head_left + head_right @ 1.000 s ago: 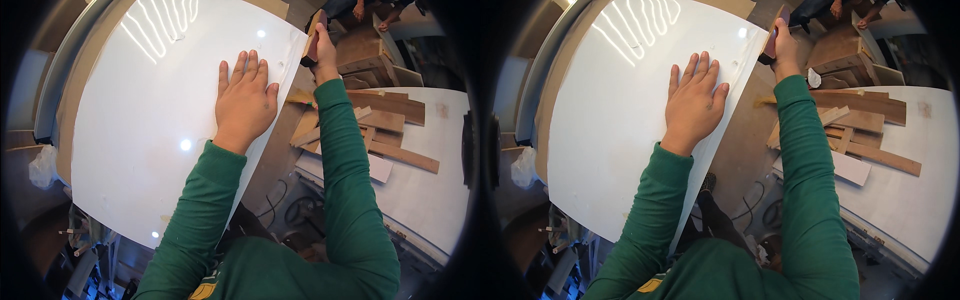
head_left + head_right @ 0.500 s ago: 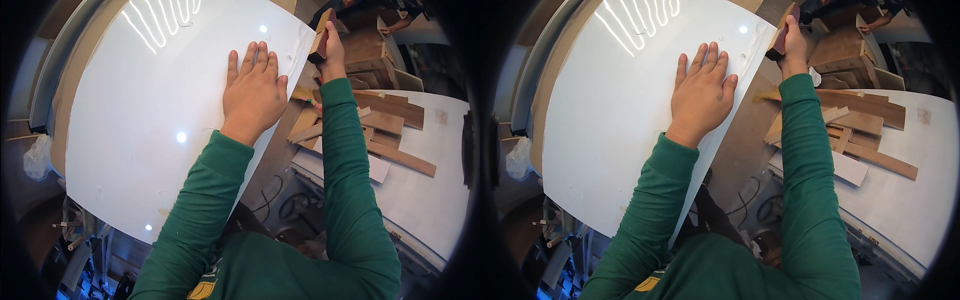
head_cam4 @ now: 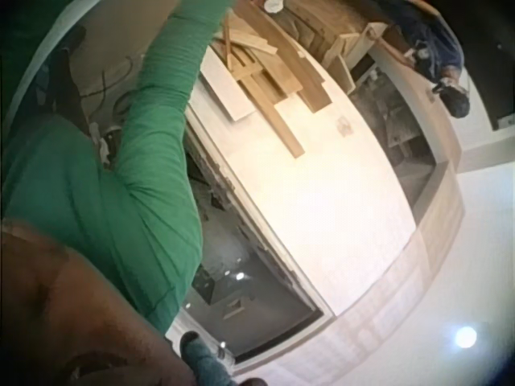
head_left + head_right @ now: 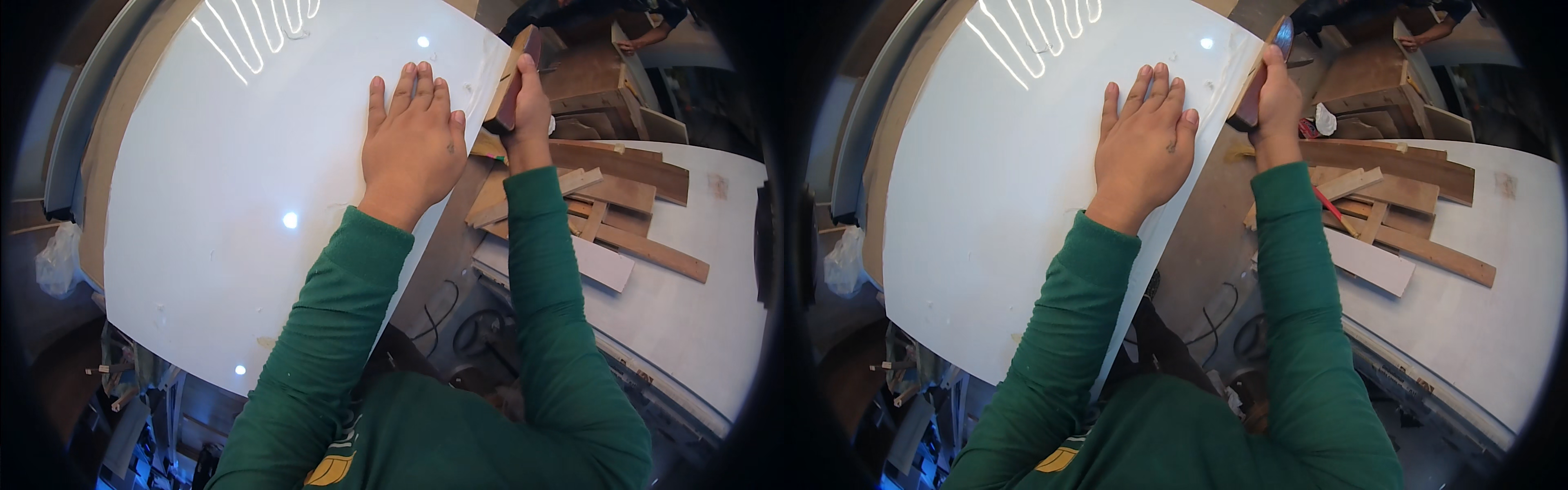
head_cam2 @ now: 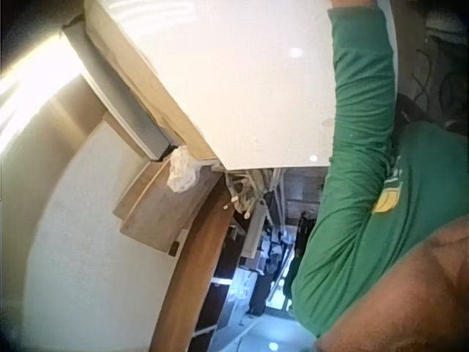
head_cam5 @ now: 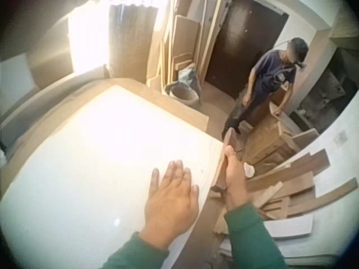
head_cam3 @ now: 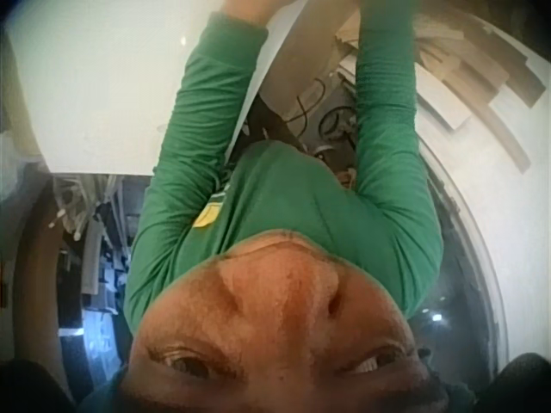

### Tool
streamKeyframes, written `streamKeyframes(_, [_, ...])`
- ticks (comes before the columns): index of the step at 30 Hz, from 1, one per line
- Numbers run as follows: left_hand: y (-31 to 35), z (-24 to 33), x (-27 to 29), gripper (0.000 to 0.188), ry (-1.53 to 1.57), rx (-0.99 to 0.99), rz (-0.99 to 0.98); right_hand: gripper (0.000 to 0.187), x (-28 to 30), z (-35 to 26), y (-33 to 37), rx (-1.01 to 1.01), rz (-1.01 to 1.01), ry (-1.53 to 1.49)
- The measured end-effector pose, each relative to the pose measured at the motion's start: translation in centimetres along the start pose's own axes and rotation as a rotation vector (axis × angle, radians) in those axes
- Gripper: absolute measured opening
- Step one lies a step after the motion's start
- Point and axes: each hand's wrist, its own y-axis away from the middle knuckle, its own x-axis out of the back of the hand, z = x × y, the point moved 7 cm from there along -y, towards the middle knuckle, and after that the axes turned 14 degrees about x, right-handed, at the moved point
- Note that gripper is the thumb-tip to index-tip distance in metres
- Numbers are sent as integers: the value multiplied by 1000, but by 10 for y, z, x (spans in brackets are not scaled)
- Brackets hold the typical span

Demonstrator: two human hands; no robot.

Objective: The person uses a wooden block with sandpaper to smooth the edge of a white paneled surface, repeatedly sliding the block along the edge and occasionally adjusting a screw on the block by hand.

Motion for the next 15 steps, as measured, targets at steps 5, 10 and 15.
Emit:
streamKeyframes(5, [-2, -1, -2, 51, 45, 17, -10, 51, -7, -1, 32, 20, -74, -84])
streamKeyframes(10, [-3, -1, -2, 53, 56, 28, -59, 54, -4, -11, 89, 54, -71, 137])
streamKeyframes(15, [-2, -7, 2, 50, 116, 30, -34, 47, 1, -13, 204, -26, -95, 310])
